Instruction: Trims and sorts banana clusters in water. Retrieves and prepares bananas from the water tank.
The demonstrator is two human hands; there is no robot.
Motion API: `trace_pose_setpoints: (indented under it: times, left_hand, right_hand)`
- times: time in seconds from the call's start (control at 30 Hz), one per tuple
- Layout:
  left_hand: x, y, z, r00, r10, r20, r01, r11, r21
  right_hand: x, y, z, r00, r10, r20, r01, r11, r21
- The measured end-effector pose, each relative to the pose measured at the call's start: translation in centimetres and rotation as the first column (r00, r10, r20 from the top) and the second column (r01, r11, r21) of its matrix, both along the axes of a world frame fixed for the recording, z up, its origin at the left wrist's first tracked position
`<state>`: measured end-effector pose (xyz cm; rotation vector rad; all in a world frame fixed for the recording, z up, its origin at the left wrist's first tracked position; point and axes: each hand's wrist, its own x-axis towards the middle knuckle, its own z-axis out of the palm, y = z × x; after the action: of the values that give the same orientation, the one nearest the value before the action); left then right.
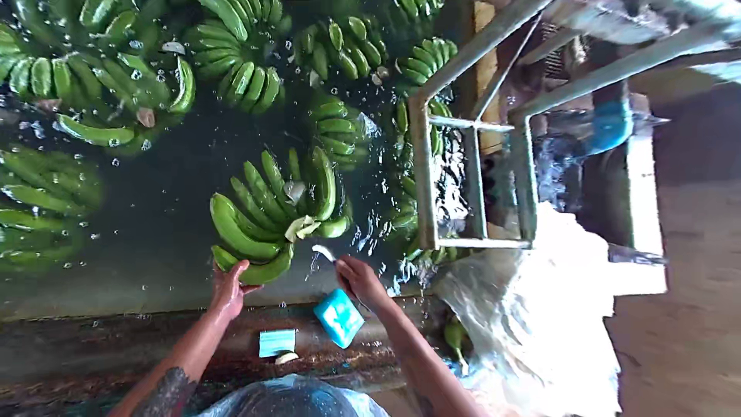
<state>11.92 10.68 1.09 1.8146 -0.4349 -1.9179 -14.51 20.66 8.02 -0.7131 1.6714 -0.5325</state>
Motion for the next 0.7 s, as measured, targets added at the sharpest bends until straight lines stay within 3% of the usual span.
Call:
trace_pose_setpoints:
  times: [0.1,0.17,0.23,0.3,0.37,0.47,0.57,0.7]
  left_hand:
    - [1.7,-3.7,-0.9,0.978,-0.208,0.017,0.207,0.977,0.043]
    - [3.1,-5.9,-1.3,0.942,-0.335,0.023,0.334,0.941,0.061]
    - [4.0,-7.8,-1.9,0.934,-0.356,0.019,0.354,0.934,0.046]
    - [4.9,-9.0,-2.7,0.949,-0.314,0.032,0.314,0.949,-0.005]
    - [6.0,-9.3,-3.8,0.976,-0.202,0.076,0.208,0.975,-0.081]
    - [7.3,-8.5,-5.0,0.99,-0.013,0.139,0.03,0.992,-0.126]
    - [8.0,-6.8,-5.1,0.986,0.013,0.166,-0.004,0.998,-0.057]
    - [8.4,-4.0,-3.7,0.981,-0.089,0.17,0.095,0.995,-0.026]
  right_hand:
    - [-0.4,-2.6,-1.1,0.9,0.031,-0.434,-0.096,0.987,-0.129]
    - [1.0,-5.1,-2.4,0.821,0.153,-0.551,-0.279,0.948,-0.153]
    - [2.2,-8.2,-4.5,0.706,0.356,-0.613,-0.504,0.86,-0.081]
    - [3.1,-11.1,-7.4,0.592,0.552,-0.587,-0.67,0.742,0.022]
    - [3.6,-12.8,-10.4,0.548,0.629,-0.551,-0.743,0.669,0.026]
    - [5.1,-13.7,-12.2,0.564,0.634,-0.53,-0.728,0.684,0.043]
    - [5.8,-15.2,-10.5,0.632,0.595,-0.497,-0.648,0.757,0.081]
    - [4.2,-15.7,-3.4,0.684,0.609,-0.402,-0.63,0.771,0.096]
